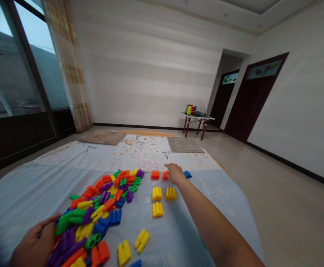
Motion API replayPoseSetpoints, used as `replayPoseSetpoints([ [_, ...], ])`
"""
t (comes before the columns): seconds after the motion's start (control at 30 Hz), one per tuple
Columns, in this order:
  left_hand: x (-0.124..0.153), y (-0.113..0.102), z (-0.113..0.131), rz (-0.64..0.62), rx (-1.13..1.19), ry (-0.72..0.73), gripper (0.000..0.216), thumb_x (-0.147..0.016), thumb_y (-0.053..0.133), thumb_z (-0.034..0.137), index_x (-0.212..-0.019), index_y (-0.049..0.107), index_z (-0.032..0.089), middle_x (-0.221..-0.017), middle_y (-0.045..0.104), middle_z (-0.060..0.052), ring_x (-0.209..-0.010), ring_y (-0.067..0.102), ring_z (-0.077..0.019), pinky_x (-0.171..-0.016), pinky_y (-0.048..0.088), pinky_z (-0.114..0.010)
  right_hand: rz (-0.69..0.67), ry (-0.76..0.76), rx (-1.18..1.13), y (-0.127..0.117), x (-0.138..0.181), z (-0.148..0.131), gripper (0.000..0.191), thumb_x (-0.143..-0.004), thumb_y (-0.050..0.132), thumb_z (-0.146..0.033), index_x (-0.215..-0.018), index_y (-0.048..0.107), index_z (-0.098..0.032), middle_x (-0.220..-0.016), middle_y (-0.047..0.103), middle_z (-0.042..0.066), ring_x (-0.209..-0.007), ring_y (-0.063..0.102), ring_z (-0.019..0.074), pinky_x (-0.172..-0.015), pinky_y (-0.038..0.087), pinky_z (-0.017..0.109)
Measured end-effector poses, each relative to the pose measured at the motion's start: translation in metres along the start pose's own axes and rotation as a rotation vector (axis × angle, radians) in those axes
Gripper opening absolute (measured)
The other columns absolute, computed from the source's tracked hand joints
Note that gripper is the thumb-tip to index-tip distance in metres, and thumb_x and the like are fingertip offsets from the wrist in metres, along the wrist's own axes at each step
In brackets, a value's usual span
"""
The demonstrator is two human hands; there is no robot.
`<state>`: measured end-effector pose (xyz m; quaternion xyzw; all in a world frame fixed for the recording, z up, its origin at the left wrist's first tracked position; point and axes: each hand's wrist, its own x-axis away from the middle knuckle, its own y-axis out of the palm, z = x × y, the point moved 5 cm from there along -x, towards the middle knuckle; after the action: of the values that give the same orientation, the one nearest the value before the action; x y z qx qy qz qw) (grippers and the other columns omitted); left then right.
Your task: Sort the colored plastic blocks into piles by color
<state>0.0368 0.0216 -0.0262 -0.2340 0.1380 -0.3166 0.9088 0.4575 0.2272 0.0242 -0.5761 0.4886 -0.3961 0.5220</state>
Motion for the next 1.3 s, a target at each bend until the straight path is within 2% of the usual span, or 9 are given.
replayPoseSetpoints([
  [0.17, -0.001, 0.000, -0.004, 0.006, -0.013, -0.010, 0.038, -0.076, 0.040, 0.049, -0.092, 0.066, 0.027, -0.096, 0.066, -0.006, -0.085, 0.060, -0.0268, -0.077, 0.047, -0.041, 0.027, 0.026, 0.007, 0.004, 0.002, -0.005, 0.049, -0.080, 0.052, -0.013, -0.128, 0.054, -0.023, -0.129, 0.056, 0.011, -0.118, 0.050, 0.0246, -0.095, 0.037, 0.038],
  [0.33, -0.002, 0.000, 0.000, -0.038, -0.030, 0.003, 0.042, -0.075, 0.039, 0.049, -0.096, 0.066, 0.024, -0.098, 0.065, -0.008, -0.084, 0.059, -0.0263, -0.076, 0.047, -0.040, 0.033, 0.075, 0.004, 0.010, -0.001, -0.006, 0.040, -0.081, 0.051, -0.012, -0.119, 0.061, -0.022, -0.120, 0.063, 0.011, -0.113, 0.055, 0.0253, -0.092, 0.039, 0.038],
  [0.5, -0.001, -0.001, 0.004, -0.050, -0.028, 0.016, 0.043, -0.075, 0.037, 0.046, -0.093, 0.066, 0.021, -0.095, 0.065, -0.009, -0.083, 0.058, -0.0259, -0.077, 0.046, -0.040, 0.068, 0.083, -0.027, 0.000, 0.007, -0.006, 0.040, -0.080, 0.053, -0.012, -0.118, 0.061, -0.022, -0.120, 0.063, 0.010, -0.112, 0.056, 0.0242, -0.092, 0.040, 0.037],
  [0.63, 0.000, -0.001, 0.003, -0.035, -0.005, 0.018, 0.042, -0.074, 0.037, 0.044, -0.093, 0.066, 0.020, -0.093, 0.064, -0.009, -0.082, 0.058, -0.0247, -0.080, 0.045, -0.039, 0.137, 0.008, -0.102, -0.011, 0.033, -0.020, 0.040, -0.084, 0.050, -0.018, -0.124, 0.057, -0.020, -0.122, 0.061, 0.008, -0.113, 0.054, 0.0195, -0.097, 0.038, 0.032],
  [0.77, 0.001, 0.000, 0.005, -0.023, 0.001, 0.034, 0.041, -0.074, 0.038, 0.041, -0.095, 0.066, 0.019, -0.096, 0.064, -0.009, -0.086, 0.058, -0.0234, -0.083, 0.045, -0.037, 0.229, -0.176, -0.416, -0.015, 0.082, -0.054, 0.032, -0.085, 0.052, -0.024, -0.114, 0.063, -0.017, -0.107, 0.067, 0.009, -0.097, 0.060, 0.0184, -0.089, 0.045, 0.031],
  [0.87, 0.003, -0.001, 0.008, -0.008, -0.012, 0.060, 0.040, -0.075, 0.038, 0.039, -0.095, 0.066, 0.018, -0.096, 0.064, -0.009, -0.087, 0.057, -0.0227, -0.084, 0.044, -0.035, 0.151, -0.266, -0.576, -0.009, 0.127, -0.083, 0.029, -0.084, 0.054, -0.027, -0.109, 0.065, -0.018, -0.101, 0.069, 0.008, -0.091, 0.062, 0.0187, -0.085, 0.047, 0.032],
  [1.03, 0.007, -0.002, 0.010, 0.034, 0.016, 0.114, 0.038, -0.074, 0.040, 0.036, -0.094, 0.067, 0.017, -0.088, 0.064, -0.008, -0.082, 0.057, -0.0215, -0.081, 0.045, -0.035, -0.132, -0.365, -0.555, 0.005, 0.184, -0.114, 0.039, -0.077, 0.064, -0.032, -0.115, 0.064, -0.021, -0.108, 0.066, 0.009, -0.098, 0.060, 0.0216, -0.091, 0.045, 0.034],
  [1.17, 0.008, -0.004, 0.009, 0.069, 0.020, 0.133, 0.038, -0.075, 0.040, 0.035, -0.093, 0.067, 0.017, -0.083, 0.063, -0.007, -0.077, 0.056, -0.0205, -0.079, 0.045, -0.034, -0.261, -0.402, -0.571, 0.014, 0.202, -0.115, 0.067, -0.064, 0.077, -0.041, -0.125, 0.058, -0.022, -0.124, 0.056, 0.011, -0.115, 0.050, 0.0259, -0.100, 0.038, 0.037],
  [1.3, 0.009, -0.003, 0.009, 0.078, 0.009, 0.137, 0.038, -0.075, 0.039, 0.034, -0.095, 0.067, 0.018, -0.085, 0.063, -0.007, -0.076, 0.056, -0.0202, -0.080, 0.045, -0.034, -0.251, -0.381, -0.599, 0.024, 0.200, -0.115, 0.069, -0.061, 0.081, -0.036, -0.125, 0.058, -0.021, -0.126, 0.054, 0.010, -0.118, 0.046, 0.0261, -0.102, 0.036, 0.037],
])
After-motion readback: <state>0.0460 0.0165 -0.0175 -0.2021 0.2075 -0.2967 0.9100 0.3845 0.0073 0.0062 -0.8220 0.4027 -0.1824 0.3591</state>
